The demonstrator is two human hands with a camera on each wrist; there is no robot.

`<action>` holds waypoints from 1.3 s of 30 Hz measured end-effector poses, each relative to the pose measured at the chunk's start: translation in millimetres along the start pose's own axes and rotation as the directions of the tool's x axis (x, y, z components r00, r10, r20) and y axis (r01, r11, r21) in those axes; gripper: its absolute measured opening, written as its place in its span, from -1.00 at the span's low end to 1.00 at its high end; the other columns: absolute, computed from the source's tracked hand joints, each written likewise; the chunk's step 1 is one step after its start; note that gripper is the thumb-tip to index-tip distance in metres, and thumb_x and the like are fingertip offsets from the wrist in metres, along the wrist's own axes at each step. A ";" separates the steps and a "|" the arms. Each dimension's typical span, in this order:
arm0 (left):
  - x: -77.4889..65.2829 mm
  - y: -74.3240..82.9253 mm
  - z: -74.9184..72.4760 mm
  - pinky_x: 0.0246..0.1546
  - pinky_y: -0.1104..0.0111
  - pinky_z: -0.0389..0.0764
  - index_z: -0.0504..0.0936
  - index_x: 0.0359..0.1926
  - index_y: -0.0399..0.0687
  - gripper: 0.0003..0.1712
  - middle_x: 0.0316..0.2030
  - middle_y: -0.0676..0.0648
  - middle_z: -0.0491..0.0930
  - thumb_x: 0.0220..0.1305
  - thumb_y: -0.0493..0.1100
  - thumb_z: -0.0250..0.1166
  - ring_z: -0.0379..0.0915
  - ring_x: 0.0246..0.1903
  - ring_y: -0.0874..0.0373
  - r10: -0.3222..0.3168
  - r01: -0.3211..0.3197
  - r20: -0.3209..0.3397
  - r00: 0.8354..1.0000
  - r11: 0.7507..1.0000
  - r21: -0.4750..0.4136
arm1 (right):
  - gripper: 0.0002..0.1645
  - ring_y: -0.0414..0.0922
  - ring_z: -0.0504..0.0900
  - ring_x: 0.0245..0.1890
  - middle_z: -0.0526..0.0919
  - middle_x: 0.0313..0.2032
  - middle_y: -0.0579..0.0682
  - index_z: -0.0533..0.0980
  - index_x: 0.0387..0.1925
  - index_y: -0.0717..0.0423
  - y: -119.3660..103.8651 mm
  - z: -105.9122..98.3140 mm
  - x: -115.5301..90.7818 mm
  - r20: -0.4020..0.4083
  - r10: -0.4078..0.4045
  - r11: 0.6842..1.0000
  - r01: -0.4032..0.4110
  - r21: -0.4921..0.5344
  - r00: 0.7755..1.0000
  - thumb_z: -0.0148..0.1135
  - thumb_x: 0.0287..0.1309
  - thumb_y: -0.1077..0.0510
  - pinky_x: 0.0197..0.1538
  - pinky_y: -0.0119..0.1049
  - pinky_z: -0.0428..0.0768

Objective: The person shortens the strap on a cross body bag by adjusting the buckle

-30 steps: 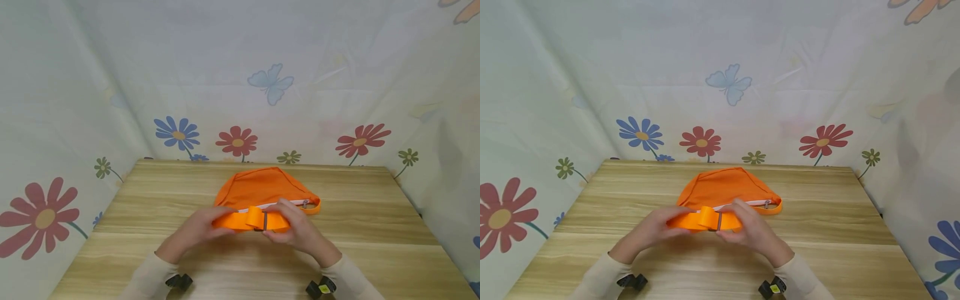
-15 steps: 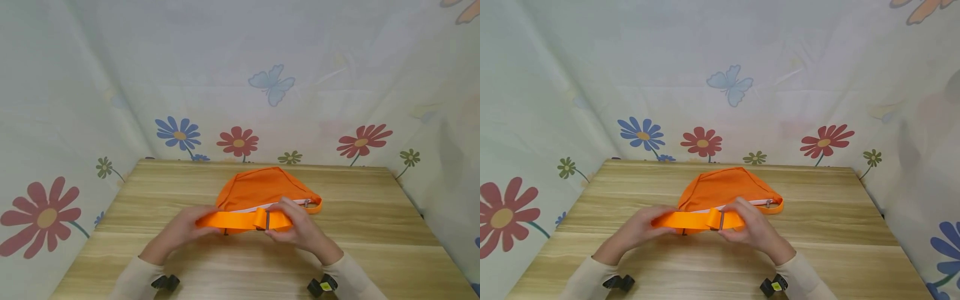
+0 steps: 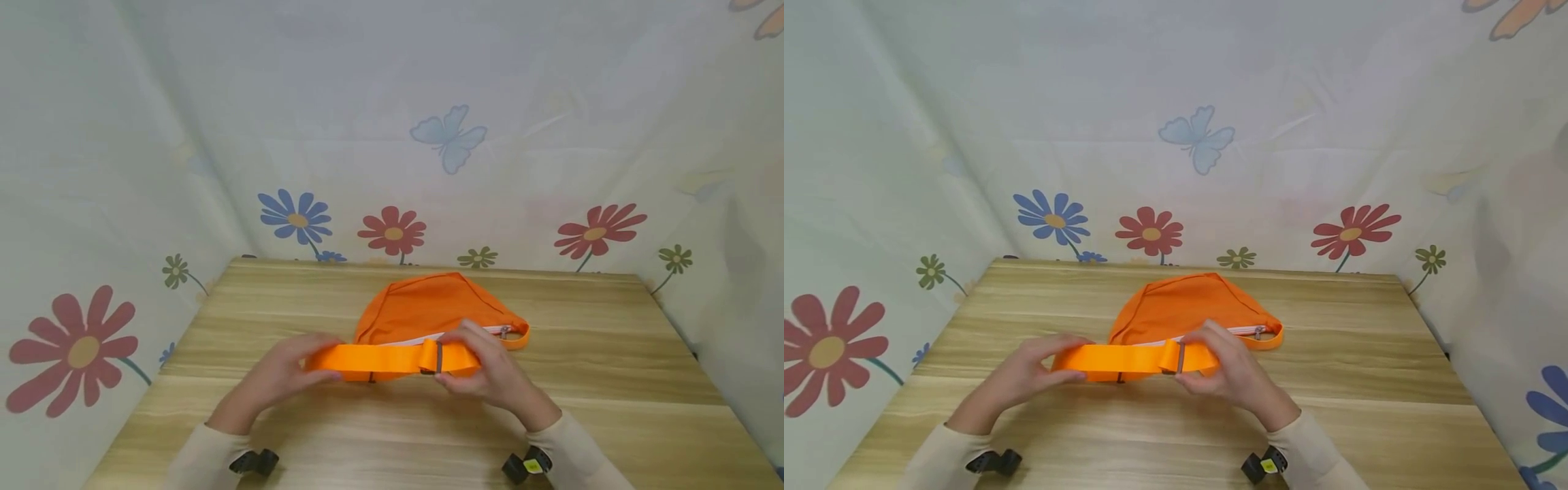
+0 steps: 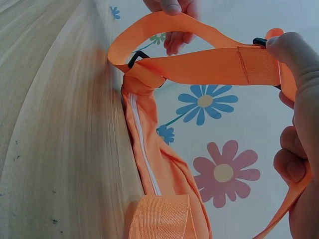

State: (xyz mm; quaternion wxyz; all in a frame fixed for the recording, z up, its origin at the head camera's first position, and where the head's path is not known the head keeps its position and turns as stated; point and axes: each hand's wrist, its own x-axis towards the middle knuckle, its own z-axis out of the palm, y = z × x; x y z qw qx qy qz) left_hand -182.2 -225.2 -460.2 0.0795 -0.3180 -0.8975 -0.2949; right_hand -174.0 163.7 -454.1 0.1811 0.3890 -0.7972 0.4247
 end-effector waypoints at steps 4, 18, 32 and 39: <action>-2.8 -1.7 -4.6 0.20 -0.04 0.73 0.77 0.20 0.04 -0.45 0.14 0.05 0.80 0.18 -0.06 0.66 0.75 0.13 -0.01 -0.009 0.010 -0.010 1.000 1.000 0.015 | -0.36 -0.22 0.51 -0.21 0.58 -0.17 -0.13 0.63 0.08 -0.01 -0.5 -0.3 0.2 -0.004 0.003 1.000 -0.003 0.014 1.000 0.73 -0.07 0.25 -0.27 -0.43 0.61; -19.9 -22.3 -16.0 0.18 -0.06 0.73 0.78 0.19 0.05 -0.47 0.12 0.04 0.82 0.20 -0.04 0.65 0.75 0.12 -0.03 -0.065 0.065 -0.027 0.997 0.998 -0.012 | -0.32 -0.17 0.55 -0.16 0.64 -0.15 -0.06 0.62 0.09 0.09 4.2 1.6 4.1 -0.046 -0.091 0.994 0.094 0.057 0.995 0.70 -0.13 0.32 -0.11 -0.40 0.62; 31.9 30.9 15.0 0.29 0.02 0.69 0.64 0.36 0.03 -0.32 0.26 -0.01 0.73 0.25 -0.02 0.61 0.65 0.27 0.02 0.146 -0.139 0.040 0.988 0.981 -0.137 | -0.38 -0.17 0.54 -0.16 0.65 -0.13 -0.04 0.61 0.10 0.09 0.3 6.5 10.6 -0.055 -0.103 0.993 0.105 0.049 0.993 0.70 -0.03 0.23 -0.15 -0.42 0.62; 61.4 61.8 46.1 0.36 0.10 0.65 0.56 0.42 0.01 -0.24 0.33 0.03 0.65 0.26 -0.02 0.61 0.59 0.32 0.08 0.163 -0.131 0.080 0.983 0.941 -0.311 | -0.40 -0.16 0.57 -0.14 0.66 -0.11 -0.04 0.60 0.14 0.11 -0.6 10.9 11.1 -0.059 -0.140 0.989 0.142 0.033 0.988 0.66 0.07 0.16 -0.10 -0.40 0.62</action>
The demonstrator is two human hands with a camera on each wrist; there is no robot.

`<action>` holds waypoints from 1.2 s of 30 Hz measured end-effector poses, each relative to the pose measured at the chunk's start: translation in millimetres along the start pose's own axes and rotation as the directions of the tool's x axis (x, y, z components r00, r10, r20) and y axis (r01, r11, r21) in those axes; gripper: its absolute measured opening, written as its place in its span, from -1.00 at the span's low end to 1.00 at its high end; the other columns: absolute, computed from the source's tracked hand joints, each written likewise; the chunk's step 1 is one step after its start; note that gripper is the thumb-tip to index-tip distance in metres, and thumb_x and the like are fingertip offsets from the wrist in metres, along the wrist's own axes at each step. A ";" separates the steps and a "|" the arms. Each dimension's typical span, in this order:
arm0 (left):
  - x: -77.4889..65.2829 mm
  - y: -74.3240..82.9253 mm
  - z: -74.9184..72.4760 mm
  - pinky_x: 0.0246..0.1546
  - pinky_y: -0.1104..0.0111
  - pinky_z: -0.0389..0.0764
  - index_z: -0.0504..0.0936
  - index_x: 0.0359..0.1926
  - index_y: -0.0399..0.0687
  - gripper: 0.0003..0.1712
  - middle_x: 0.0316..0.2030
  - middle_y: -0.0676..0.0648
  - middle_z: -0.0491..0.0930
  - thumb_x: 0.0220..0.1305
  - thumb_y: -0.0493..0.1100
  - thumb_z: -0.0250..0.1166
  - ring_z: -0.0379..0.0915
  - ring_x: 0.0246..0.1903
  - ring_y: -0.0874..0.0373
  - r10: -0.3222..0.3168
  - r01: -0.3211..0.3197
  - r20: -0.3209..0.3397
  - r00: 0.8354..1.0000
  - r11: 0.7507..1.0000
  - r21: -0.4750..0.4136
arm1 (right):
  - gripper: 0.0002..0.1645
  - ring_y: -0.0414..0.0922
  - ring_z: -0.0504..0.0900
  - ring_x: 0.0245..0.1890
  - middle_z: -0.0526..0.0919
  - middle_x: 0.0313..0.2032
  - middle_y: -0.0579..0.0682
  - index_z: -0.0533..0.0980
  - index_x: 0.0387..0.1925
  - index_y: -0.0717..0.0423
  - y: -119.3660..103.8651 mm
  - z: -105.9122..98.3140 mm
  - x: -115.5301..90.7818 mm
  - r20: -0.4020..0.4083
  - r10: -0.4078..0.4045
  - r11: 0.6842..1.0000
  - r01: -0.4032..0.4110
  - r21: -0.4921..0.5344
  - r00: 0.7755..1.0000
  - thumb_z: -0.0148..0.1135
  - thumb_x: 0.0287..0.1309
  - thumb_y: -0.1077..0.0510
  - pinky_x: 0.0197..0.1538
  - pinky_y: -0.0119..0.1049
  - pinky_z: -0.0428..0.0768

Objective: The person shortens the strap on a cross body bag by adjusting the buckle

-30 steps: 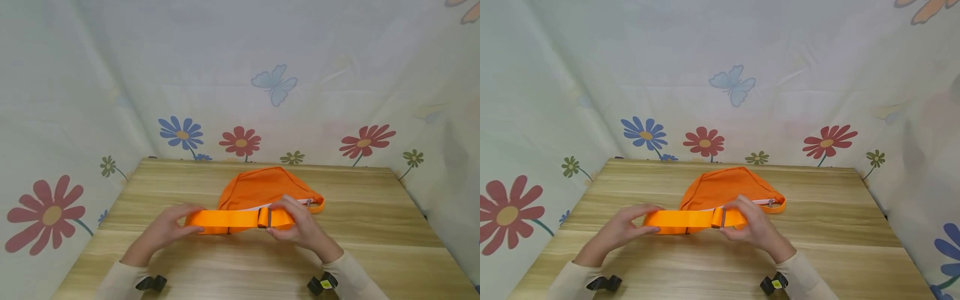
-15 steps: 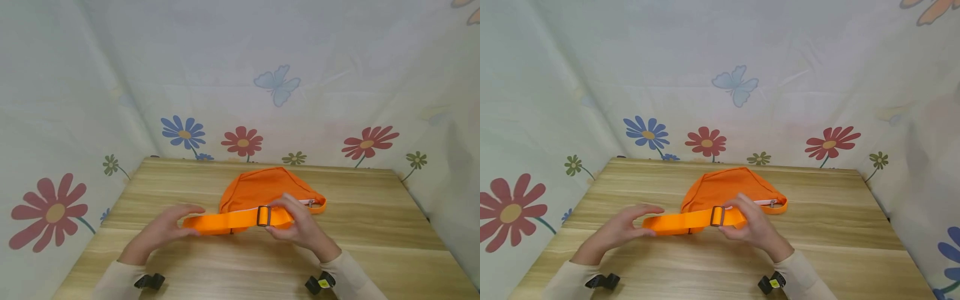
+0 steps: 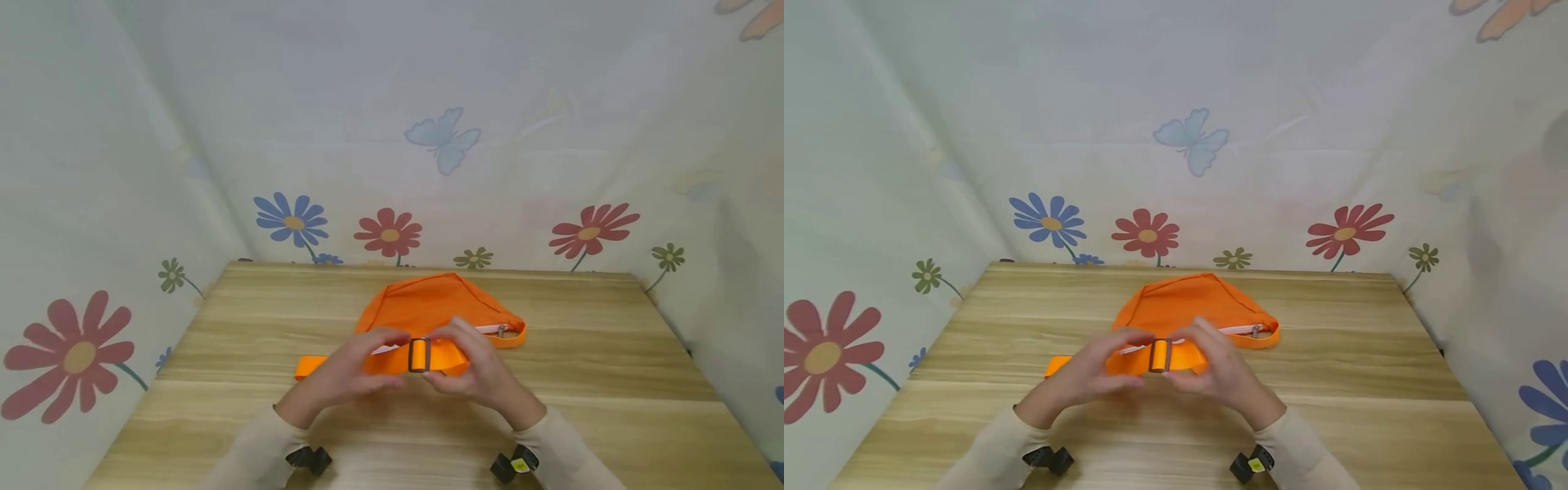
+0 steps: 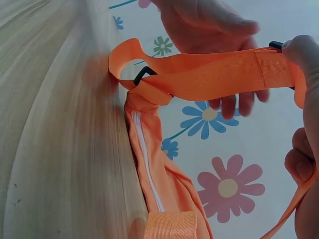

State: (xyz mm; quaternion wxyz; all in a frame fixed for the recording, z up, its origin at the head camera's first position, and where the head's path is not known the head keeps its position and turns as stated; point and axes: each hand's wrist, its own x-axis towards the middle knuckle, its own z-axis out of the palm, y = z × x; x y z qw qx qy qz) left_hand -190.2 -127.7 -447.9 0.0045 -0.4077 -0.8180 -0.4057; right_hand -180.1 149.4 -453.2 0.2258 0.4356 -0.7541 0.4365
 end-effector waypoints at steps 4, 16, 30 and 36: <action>7.1 4.0 8.4 0.36 0.19 0.65 0.60 0.37 0.06 -0.35 0.25 0.09 0.68 0.30 -0.04 0.59 0.61 0.25 0.15 -0.009 0.008 -0.023 1.000 0.999 -0.043 | -0.42 -0.16 0.57 -0.13 0.66 -0.11 -0.05 0.59 0.17 0.12 -0.2 -0.6 -1.6 0.003 -0.008 1.000 0.008 -0.016 1.000 0.64 0.16 0.10 -0.07 -0.42 0.62; 1.4 8.0 -2.5 0.20 0.29 0.70 0.66 0.25 0.01 -0.49 0.12 0.05 0.72 0.33 -0.06 0.57 0.60 0.06 0.16 -0.049 0.046 -0.084 0.995 0.999 -0.028 | -0.42 -0.29 0.46 -0.25 0.55 -0.14 -0.13 0.63 0.21 0.06 -6.3 -21.0 -6.2 0.124 0.048 0.985 -0.026 -0.171 0.991 0.62 0.24 0.00 -0.18 -0.57 0.46; -4.6 5.0 4.6 0.15 0.37 0.73 0.63 0.32 -0.04 -0.40 0.22 -0.06 0.71 0.28 -0.17 0.59 0.63 0.07 0.12 -0.065 0.043 -0.171 0.983 0.990 -0.135 | -0.49 -0.29 0.48 -0.28 0.61 -0.15 -0.11 0.64 0.16 0.08 -9.6 -7.5 -8.5 0.030 0.064 0.987 -0.058 -0.151 0.998 0.48 0.37 -0.13 -0.26 -0.59 0.49; -5.4 3.1 8.1 0.12 0.38 0.74 0.61 0.33 -0.04 -0.43 0.21 -0.10 0.71 0.36 -0.11 0.53 0.64 0.06 0.13 -0.053 0.021 -0.178 0.983 0.985 -0.172 | -0.50 -0.25 0.49 -0.30 0.64 -0.16 -0.07 0.63 0.16 0.08 -6.8 0.9 -9.2 -0.016 0.038 0.994 -0.040 -0.100 0.999 0.46 0.38 -0.13 -0.29 -0.54 0.51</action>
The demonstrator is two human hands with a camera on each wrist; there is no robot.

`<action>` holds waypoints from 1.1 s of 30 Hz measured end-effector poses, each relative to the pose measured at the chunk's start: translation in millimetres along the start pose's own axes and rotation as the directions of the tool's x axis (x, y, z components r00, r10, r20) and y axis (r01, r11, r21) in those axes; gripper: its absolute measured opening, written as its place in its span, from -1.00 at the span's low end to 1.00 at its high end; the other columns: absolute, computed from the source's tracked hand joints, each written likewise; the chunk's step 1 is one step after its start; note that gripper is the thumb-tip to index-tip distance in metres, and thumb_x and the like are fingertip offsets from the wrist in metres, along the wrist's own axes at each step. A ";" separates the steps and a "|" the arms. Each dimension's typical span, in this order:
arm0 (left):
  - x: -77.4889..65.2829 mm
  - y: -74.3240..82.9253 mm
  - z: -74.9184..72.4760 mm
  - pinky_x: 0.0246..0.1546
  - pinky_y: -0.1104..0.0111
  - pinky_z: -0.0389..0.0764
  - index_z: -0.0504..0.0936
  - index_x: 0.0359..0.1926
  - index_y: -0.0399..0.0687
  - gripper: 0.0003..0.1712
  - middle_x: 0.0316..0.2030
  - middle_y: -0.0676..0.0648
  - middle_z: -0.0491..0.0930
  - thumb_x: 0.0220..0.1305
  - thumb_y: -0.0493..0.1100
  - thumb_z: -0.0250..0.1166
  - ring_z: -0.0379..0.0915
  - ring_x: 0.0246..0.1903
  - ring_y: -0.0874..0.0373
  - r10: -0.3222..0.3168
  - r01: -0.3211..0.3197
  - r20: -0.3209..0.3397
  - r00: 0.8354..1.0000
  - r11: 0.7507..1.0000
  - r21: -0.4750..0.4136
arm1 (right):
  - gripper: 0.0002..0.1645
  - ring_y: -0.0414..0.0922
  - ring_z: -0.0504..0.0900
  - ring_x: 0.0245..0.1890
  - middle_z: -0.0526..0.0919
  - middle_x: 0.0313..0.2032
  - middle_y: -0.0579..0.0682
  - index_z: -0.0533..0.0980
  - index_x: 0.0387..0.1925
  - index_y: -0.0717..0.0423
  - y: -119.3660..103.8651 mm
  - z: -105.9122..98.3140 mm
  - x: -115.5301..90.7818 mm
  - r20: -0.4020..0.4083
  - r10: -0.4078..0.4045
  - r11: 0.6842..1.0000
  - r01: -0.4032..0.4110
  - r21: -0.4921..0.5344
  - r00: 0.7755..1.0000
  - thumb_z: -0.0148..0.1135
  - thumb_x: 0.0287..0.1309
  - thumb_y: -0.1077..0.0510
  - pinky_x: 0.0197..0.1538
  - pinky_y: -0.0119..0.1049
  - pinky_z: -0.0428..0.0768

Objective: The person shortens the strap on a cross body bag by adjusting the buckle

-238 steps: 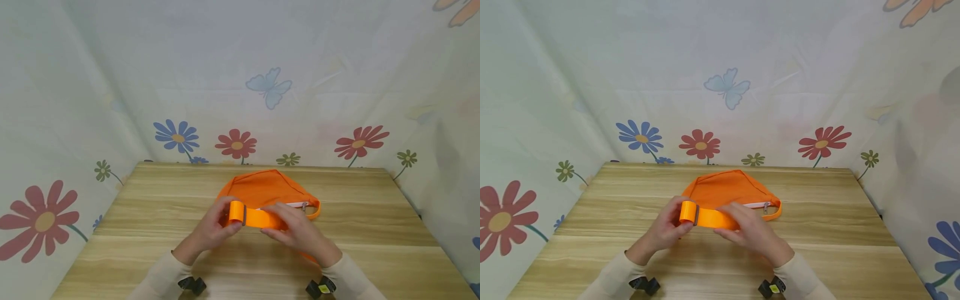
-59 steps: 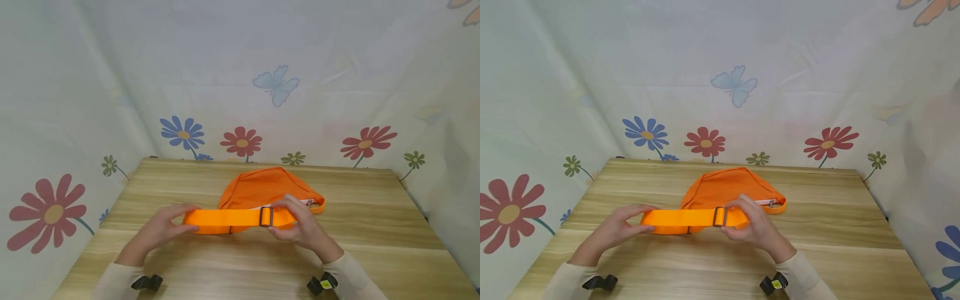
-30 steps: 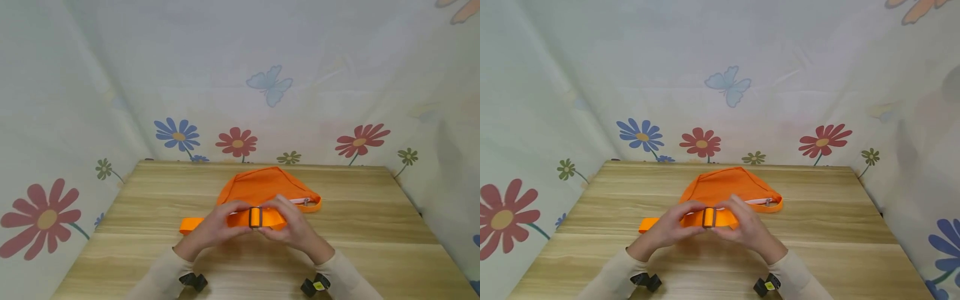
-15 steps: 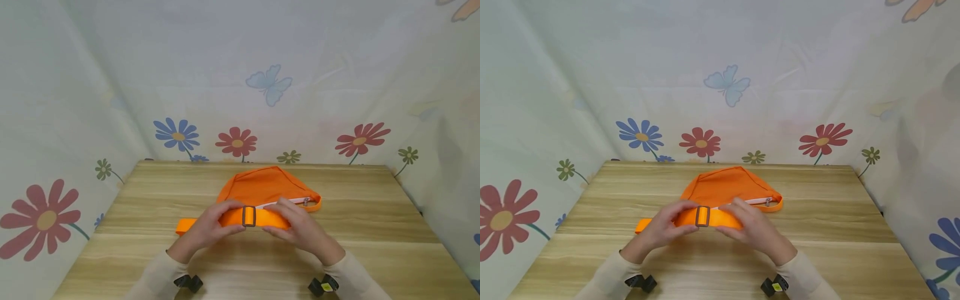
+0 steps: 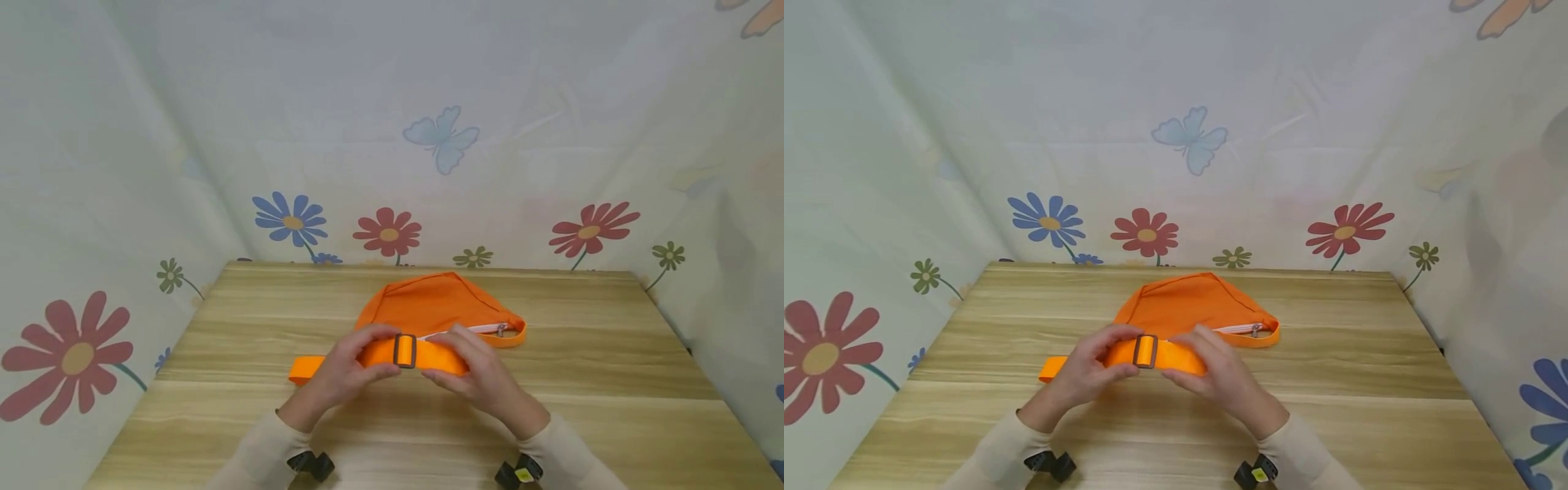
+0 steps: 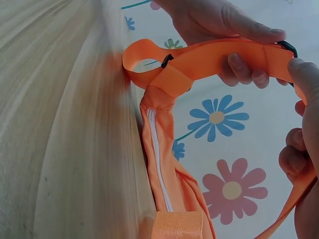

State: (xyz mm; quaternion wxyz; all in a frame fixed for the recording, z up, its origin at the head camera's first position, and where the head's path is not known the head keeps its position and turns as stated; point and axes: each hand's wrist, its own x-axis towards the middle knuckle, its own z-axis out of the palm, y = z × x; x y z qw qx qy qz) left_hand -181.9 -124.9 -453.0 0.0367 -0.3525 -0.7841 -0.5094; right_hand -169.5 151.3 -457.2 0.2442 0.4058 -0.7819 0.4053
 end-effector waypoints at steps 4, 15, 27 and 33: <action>0.5 0.0 1.9 0.10 0.39 0.75 0.59 0.33 -0.06 -0.44 0.19 -0.12 0.71 0.39 -0.08 0.50 0.64 0.05 0.13 0.011 -0.011 0.001 1.000 1.000 -0.024 | -0.49 -0.22 0.51 -0.29 0.68 -0.13 -0.05 0.63 0.16 0.08 -0.1 3.5 0.8 -0.005 0.001 0.999 -0.001 0.032 1.000 0.57 0.29 -0.02 -0.30 -0.50 0.54; -0.3 -0.1 3.2 0.15 0.40 0.70 0.59 0.33 -0.09 -0.43 0.19 -0.10 0.73 0.38 -0.08 0.52 0.62 0.08 0.14 0.008 -0.007 0.004 1.000 1.000 -0.020 | -0.51 -0.20 0.58 -0.27 0.74 -0.08 0.01 0.64 0.16 0.12 0.6 9.5 -2.8 -0.033 0.011 0.999 -0.009 0.042 0.999 0.51 0.35 -0.06 -0.26 -0.50 0.60; -1.6 2.2 6.9 0.19 0.35 0.67 0.59 0.30 0.00 -0.40 0.11 -0.02 0.75 0.29 -0.19 0.58 0.64 0.07 0.14 0.009 -0.009 0.001 1.000 1.000 -0.009 | -0.48 -0.16 0.62 -0.20 0.75 -0.07 0.00 0.64 0.17 0.10 -4.1 11.8 -1.3 -0.029 0.026 0.998 -0.024 0.050 0.999 0.59 0.26 0.04 -0.19 -0.45 0.64; -1.2 4.3 9.7 0.29 0.32 0.61 0.54 0.27 0.11 -0.41 0.11 0.08 0.70 0.29 -0.13 0.57 0.60 0.12 0.14 -0.038 0.038 -0.002 0.999 0.999 0.001 | -0.44 -0.19 0.60 -0.20 0.73 -0.08 -0.03 0.65 0.15 0.10 -9.7 11.8 1.4 0.012 0.081 0.996 -0.082 0.040 0.997 0.67 0.14 0.14 -0.19 -0.41 0.65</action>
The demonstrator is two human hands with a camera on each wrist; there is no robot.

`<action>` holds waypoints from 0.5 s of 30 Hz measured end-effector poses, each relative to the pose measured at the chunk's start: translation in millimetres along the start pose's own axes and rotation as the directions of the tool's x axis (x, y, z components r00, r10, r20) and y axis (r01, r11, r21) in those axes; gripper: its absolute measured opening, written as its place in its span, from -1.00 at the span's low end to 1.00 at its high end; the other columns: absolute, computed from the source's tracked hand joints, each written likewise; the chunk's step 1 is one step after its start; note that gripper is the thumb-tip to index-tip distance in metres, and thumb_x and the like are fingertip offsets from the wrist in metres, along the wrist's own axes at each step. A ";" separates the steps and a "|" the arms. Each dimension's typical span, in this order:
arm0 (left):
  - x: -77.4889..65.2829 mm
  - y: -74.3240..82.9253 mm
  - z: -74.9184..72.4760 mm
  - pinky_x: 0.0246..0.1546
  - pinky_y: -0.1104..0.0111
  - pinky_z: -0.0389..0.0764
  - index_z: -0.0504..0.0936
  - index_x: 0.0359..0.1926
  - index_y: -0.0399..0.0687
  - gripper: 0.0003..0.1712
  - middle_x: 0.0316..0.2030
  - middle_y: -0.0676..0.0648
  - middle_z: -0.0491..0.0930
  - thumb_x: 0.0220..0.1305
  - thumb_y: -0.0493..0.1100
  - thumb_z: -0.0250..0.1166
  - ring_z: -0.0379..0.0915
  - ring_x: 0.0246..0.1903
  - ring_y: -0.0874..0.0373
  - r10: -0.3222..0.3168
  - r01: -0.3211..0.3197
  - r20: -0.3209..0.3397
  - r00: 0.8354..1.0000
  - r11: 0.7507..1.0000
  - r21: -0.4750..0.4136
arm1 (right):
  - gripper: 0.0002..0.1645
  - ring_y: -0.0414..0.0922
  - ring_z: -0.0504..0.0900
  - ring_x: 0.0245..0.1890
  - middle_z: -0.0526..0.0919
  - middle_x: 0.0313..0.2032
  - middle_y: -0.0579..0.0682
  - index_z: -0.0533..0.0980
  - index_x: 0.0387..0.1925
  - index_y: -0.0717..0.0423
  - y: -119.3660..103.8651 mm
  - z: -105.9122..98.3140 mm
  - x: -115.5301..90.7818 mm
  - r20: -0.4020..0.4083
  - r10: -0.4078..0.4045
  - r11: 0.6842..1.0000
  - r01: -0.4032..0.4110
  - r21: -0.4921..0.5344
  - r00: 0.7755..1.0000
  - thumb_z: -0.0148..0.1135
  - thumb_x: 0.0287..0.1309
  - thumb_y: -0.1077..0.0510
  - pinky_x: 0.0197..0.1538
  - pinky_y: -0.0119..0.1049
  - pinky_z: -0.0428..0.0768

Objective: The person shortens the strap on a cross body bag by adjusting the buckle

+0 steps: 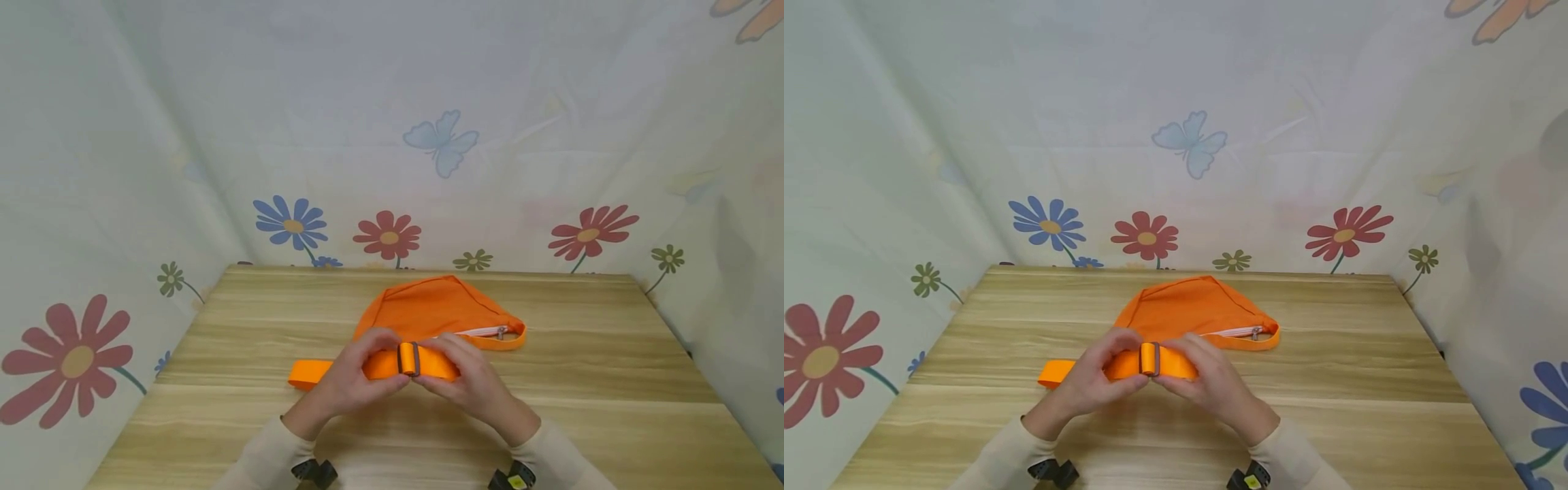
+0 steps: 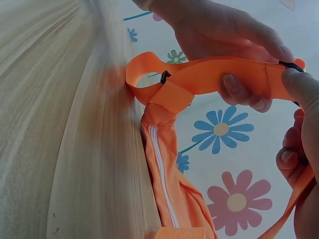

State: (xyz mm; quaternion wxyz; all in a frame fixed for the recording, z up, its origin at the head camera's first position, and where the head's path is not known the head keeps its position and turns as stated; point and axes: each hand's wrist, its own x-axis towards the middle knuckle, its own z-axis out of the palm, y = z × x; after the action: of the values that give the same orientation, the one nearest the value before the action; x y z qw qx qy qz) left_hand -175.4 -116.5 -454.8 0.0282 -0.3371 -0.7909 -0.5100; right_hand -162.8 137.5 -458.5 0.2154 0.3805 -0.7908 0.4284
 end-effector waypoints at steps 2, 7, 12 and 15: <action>0.7 -0.3 1.0 0.29 0.30 0.61 0.55 0.26 0.20 -0.44 0.11 0.12 0.69 0.31 -0.10 0.56 0.59 0.13 0.15 -0.015 0.015 0.005 1.000 1.000 0.014 | -0.43 -0.19 0.60 -0.19 0.72 -0.08 -0.04 0.65 0.15 0.09 -1.0 -0.7 -0.1 0.015 0.017 1.000 -0.017 -0.012 1.000 0.68 0.11 0.16 -0.18 -0.41 0.66; 0.4 0.7 1.5 0.27 0.26 0.63 0.57 0.26 0.22 -0.51 0.13 0.11 0.71 0.37 -0.03 0.49 0.58 0.12 0.14 -0.060 0.061 -0.010 0.998 0.997 0.038 | -0.35 -0.21 0.62 -0.16 0.72 -0.04 -0.07 0.64 0.20 0.07 1.9 -5.3 -2.3 0.063 0.047 0.998 -0.044 -0.048 0.997 0.70 0.07 0.17 -0.12 -0.40 0.71; -1.3 -2.7 0.1 0.16 0.30 0.68 0.56 0.25 0.15 -0.54 0.09 0.03 0.74 0.39 -0.07 0.46 0.59 0.04 0.12 -0.054 0.055 -0.038 0.998 0.998 0.033 | -0.35 -0.26 0.57 -0.18 0.70 -0.05 -0.11 0.62 0.23 0.02 9.6 -12.0 -7.3 0.070 0.055 0.997 -0.051 -0.064 0.996 0.68 0.11 0.14 -0.14 -0.42 0.67; -2.0 -6.4 0.9 0.13 0.33 0.67 0.54 0.24 0.13 -0.54 0.05 0.00 0.74 0.39 -0.13 0.45 0.59 0.01 0.12 -0.038 0.038 -0.029 0.999 0.999 -0.001 | -0.42 -0.27 0.58 -0.16 0.70 -0.02 -0.13 0.62 0.23 -0.03 11.8 -12.9 -9.2 0.081 0.047 0.998 -0.043 -0.044 0.996 0.63 0.21 0.07 -0.12 -0.42 0.65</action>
State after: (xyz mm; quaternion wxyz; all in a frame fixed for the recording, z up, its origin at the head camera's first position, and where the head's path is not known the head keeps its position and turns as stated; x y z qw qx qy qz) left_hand -177.2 -118.3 -461.1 0.0298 -0.3146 -0.7967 -0.5152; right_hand -166.2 156.3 -463.7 0.1810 0.3751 -0.8162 0.4005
